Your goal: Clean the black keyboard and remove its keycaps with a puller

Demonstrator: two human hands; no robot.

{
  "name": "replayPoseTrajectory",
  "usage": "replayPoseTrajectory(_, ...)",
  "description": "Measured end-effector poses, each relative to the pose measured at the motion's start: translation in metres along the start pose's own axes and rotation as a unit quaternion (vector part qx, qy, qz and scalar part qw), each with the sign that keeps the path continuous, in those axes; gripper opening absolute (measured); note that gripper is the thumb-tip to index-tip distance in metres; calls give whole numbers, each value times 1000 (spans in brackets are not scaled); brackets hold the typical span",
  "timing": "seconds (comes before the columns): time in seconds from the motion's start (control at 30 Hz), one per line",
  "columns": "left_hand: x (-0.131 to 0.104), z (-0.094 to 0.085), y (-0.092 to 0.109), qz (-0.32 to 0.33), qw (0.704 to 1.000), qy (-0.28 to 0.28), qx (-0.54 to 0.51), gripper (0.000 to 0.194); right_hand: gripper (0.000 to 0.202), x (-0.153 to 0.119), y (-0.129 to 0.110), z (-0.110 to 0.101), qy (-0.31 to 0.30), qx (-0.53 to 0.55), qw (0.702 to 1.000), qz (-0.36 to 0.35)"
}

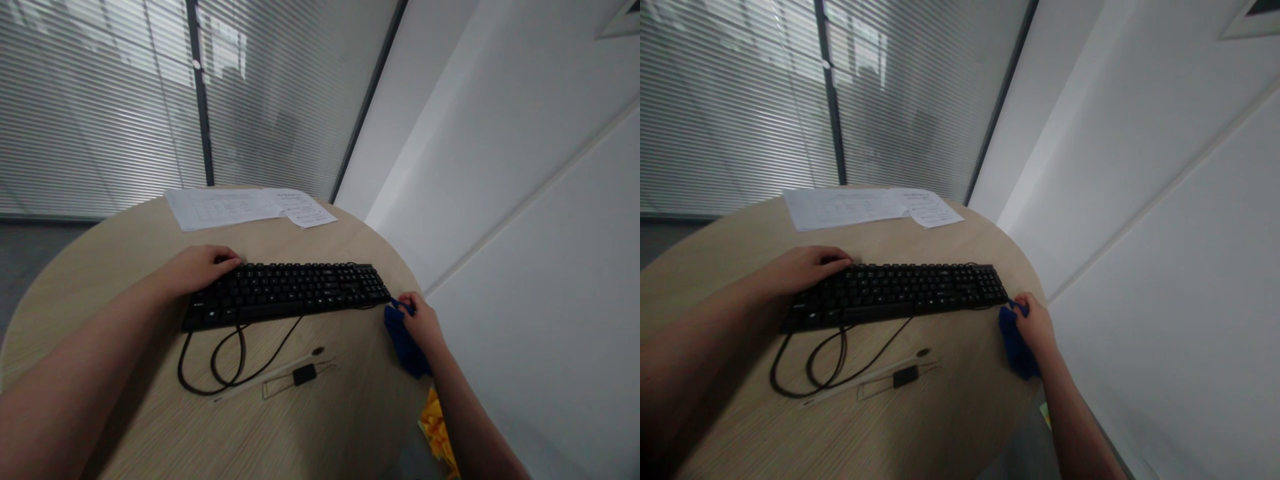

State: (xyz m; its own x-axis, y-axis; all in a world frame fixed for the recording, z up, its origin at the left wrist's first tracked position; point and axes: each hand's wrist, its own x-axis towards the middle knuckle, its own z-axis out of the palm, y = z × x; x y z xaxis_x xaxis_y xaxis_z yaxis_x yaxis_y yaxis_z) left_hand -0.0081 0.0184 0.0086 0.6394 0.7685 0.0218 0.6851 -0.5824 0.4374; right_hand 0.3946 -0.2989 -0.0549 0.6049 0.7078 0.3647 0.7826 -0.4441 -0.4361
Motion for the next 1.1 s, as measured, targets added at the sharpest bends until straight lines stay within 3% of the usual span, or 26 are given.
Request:
replayPoseTrajectory(0.3, 0, -3, -2, -7, 1000, 16, -1, 57, 19, 2, 3, 0, -29, -42, 998, 37)
replayPoseTrajectory(0.43, 0, -2, -3, -9, 1000, 19, -7, 59, 29, 8, 3, -3, 9, 0, 999, 43)
replayPoseTrajectory(0.63, -1, -3, -3, -9, 999, 21, -24, 59, 36, 37, -5, -22, 65, 78, 995, 15)
replayPoseTrajectory(0.73, -1, -4, -3, -9, 999, 27, -35, 59, 31, 46, -12, -24, 19, 55, 998, -40)
replayPoseTrajectory(0.87, -2, -4, -4, -8, 999, 24, -39, 57, 25, 39, -15, -10, -64, 21, 995, -70)
replayPoseTrajectory(1.0, -1, -2, -5, 1, 999, 17, -41, 55, 28, 29, -7, 2, -73, 14, 996, -47)
replayPoseTrajectory(1.1, 0, 0, -6, 2, 999, 18, -47, 57, 32, 26, -1, 2, -64, 26, 994, -80)
